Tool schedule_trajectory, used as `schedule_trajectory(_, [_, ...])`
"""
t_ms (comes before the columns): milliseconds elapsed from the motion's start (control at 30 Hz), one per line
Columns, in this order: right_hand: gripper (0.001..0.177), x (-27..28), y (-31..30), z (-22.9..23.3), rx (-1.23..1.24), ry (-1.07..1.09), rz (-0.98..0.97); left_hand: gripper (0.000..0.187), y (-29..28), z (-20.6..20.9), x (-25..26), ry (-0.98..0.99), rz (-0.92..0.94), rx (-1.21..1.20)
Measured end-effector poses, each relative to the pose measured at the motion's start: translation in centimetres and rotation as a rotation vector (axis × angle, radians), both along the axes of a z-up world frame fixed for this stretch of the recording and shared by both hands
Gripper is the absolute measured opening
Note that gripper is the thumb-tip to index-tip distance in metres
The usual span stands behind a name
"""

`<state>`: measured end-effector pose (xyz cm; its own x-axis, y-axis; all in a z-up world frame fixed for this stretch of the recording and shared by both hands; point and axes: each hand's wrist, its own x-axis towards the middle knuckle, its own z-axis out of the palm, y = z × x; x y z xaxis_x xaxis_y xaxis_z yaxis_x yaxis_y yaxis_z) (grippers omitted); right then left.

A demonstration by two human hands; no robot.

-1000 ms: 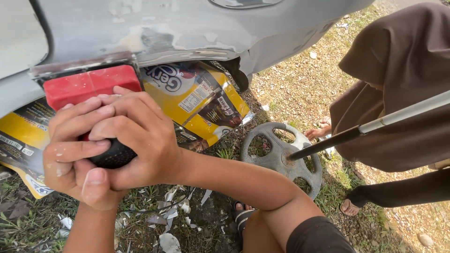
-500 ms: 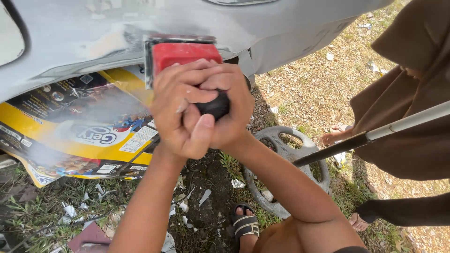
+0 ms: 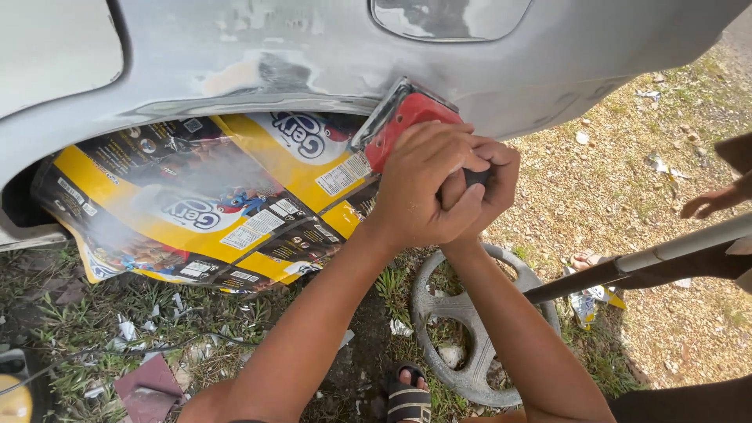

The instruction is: The person uses a red sanding block to sand the rear quarter panel of a white car. The sanding is performed over a yellow bag placed inside the wheel well to catch debris. The person moves the sanding block in circular and back-and-forth motions across the panel's surface.

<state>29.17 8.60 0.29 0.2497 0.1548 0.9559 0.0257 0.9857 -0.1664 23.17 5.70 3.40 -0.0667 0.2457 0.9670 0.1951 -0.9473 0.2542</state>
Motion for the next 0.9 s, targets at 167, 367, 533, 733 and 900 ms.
schedule_trajectory(167, [0.035, -2.2, -1.9, 0.6, -0.033, 0.044, -0.012, 0.019, -1.2, 0.8, -4.0, -0.011, -0.078, 0.01])
schedule_trajectory(367, [0.042, -8.7, -5.6, 4.5, -0.027, -0.067, -0.184, 0.036, -3.4, 1.7, -11.7, 0.036, -0.143, 0.039])
schedule_trajectory(533, [0.025, -14.9, -8.2, 5.9, -0.134, -0.133, -0.324, 0.03, -6.3, 1.3, -17.6, 0.002, 0.034, -0.105])
schedule_trajectory(733, [0.026, -17.9, -9.5, 6.6, -0.19, -0.192, -0.252, 0.028, -6.8, 0.0, -21.1, -0.129, 0.032, -0.189])
schedule_trajectory(900, [0.025, -15.8, -8.7, 6.3, -0.227, -0.126, -0.258, 0.032, -6.1, 1.5, -18.0, -0.079, 0.015, -0.17])
